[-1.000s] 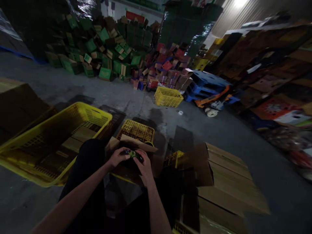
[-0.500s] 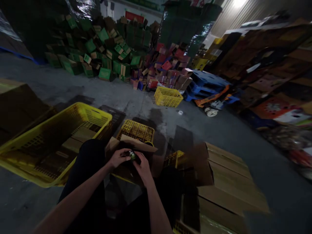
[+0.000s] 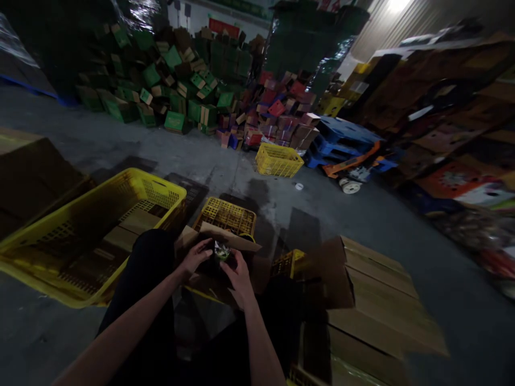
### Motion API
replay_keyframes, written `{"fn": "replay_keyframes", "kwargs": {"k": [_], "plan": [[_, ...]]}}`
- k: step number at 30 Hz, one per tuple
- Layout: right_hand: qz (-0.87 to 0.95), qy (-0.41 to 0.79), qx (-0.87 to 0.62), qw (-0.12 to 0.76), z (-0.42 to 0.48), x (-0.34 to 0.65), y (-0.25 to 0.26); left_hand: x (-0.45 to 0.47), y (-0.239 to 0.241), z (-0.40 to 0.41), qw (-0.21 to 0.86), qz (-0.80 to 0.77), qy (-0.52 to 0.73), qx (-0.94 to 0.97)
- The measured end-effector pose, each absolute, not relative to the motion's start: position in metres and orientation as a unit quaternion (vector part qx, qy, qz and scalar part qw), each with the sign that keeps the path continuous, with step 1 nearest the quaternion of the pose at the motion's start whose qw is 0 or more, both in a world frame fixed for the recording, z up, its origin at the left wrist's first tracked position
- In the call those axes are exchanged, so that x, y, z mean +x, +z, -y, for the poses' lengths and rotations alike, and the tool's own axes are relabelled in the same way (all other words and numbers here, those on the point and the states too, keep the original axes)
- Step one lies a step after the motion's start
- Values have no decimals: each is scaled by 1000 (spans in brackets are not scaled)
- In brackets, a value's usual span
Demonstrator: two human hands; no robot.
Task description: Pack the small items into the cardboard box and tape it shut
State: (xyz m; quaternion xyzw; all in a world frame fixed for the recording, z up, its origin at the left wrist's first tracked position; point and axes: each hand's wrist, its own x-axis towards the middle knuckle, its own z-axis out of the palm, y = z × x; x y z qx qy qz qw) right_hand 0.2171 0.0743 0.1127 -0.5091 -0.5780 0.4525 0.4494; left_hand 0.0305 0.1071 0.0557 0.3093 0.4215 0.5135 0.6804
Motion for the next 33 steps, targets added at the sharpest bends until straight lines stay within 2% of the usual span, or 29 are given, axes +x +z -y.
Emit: {"fn": "replay_keyframes", "kwargs": {"k": [5, 9, 17, 24, 33], "plan": [[561, 488, -501, 443, -74, 215, 114, 35, 45, -107, 767, -400, 428, 261], [558, 505, -487, 442, -76, 216, 112, 34, 45, -107, 776, -402, 414, 255], [546, 509, -487, 454, -81, 222, 102, 32, 69, -101, 737, -394, 453, 310], [524, 536, -466, 470, -76, 220, 106, 29, 67, -101, 673, -426, 479, 369], [535, 519, -520, 417, -68, 218, 111, 24, 59, -106, 612, -427, 479, 463]]}}
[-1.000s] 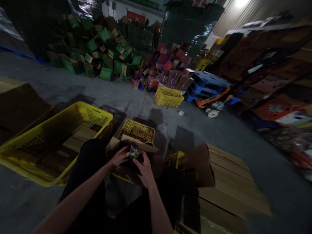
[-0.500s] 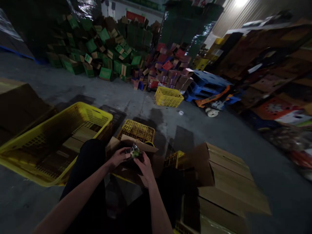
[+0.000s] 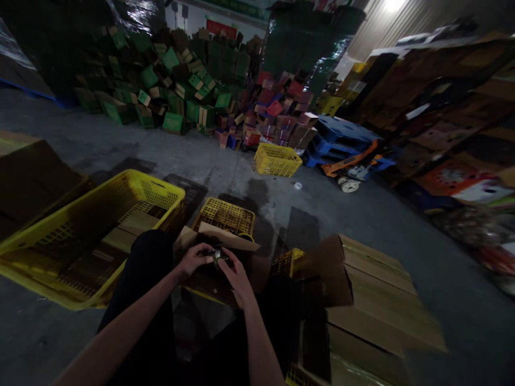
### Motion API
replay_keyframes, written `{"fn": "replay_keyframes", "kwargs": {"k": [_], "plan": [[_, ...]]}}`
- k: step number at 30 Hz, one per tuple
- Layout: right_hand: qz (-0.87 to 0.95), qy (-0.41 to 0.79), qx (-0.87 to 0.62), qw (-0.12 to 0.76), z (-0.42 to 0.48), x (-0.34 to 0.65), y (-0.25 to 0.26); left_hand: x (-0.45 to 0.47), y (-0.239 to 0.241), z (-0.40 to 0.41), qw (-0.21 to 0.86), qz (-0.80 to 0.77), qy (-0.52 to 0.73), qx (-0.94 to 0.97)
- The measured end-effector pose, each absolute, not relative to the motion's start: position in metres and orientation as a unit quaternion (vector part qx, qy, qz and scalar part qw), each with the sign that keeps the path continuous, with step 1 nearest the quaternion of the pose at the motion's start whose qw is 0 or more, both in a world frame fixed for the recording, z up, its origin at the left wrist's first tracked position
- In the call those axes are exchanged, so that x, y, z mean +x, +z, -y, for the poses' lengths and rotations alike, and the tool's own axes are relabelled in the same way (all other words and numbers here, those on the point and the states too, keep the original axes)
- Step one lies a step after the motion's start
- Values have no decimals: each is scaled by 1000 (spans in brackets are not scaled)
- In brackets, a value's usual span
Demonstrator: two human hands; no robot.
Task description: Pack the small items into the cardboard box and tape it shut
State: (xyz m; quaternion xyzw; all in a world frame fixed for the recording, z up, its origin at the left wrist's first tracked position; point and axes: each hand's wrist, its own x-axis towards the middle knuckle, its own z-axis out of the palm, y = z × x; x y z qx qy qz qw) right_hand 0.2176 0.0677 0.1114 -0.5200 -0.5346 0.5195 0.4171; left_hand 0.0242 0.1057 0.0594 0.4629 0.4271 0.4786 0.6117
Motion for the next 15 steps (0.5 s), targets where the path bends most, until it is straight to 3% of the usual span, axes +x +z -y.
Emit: {"fn": "replay_keyframes", "kwargs": {"k": [7, 15], "plan": [[536, 472, -547, 437, -78, 223, 98, 29, 71, -103, 697, -411, 488, 327], [541, 331, -639, 435, -91, 259, 82, 26, 68, -104, 708, -438, 472, 290]]}}
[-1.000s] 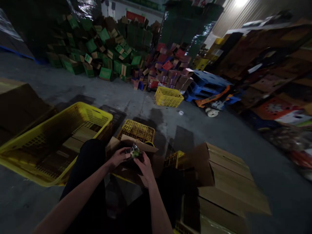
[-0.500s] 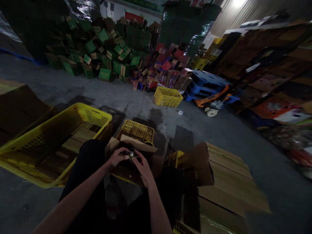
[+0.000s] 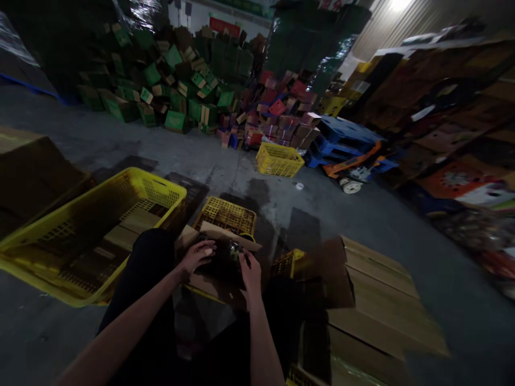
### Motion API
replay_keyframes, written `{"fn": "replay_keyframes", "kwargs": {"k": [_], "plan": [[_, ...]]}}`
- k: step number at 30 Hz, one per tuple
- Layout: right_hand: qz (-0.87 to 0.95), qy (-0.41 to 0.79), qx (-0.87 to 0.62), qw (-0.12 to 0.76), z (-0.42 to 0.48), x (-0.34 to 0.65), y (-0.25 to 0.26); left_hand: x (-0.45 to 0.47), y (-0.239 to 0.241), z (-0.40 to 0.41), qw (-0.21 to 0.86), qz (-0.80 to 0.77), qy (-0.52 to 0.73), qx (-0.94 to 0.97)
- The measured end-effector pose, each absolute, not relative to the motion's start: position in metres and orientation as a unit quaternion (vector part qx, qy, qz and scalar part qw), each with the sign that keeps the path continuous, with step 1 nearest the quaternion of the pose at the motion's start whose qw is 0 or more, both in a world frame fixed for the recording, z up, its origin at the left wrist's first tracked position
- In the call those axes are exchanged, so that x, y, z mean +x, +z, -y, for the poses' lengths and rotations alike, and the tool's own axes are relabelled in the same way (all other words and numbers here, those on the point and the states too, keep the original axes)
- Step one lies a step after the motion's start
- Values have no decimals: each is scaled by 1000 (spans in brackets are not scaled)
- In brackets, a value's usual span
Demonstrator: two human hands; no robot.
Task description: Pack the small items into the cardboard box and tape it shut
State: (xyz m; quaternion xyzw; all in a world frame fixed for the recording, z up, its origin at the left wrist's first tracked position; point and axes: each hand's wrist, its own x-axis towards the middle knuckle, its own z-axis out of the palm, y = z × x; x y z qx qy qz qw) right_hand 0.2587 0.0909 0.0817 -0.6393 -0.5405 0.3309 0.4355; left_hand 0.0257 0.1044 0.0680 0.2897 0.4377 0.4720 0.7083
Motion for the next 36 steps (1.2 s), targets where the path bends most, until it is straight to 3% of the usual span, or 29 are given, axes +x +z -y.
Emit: {"fn": "replay_keyframes", "kwargs": {"k": [5, 10, 15, 23, 28, 32, 36], "plan": [[571, 225, -696, 372, -87, 271, 82, 26, 59, -102, 688, -445, 440, 369], [593, 132, -739, 290, -81, 277, 86, 33, 44, -97, 577, -424, 362, 597], [614, 105, -743, 244, -77, 278, 83, 40, 31, -88, 466, -432, 260, 727], [623, 115, -762, 137, -76, 269, 87, 42, 33, -90, 440, -435, 181, 765], [635, 181, -725, 193, -80, 266, 82, 40, 39, -95, 451, -455, 225, 734], [643, 302, -651, 267, -83, 262, 72, 37, 51, -99, 517, -451, 375, 624], [625, 345, -628, 309, -86, 258, 68, 29, 66, -101, 608, -429, 500, 444]]}}
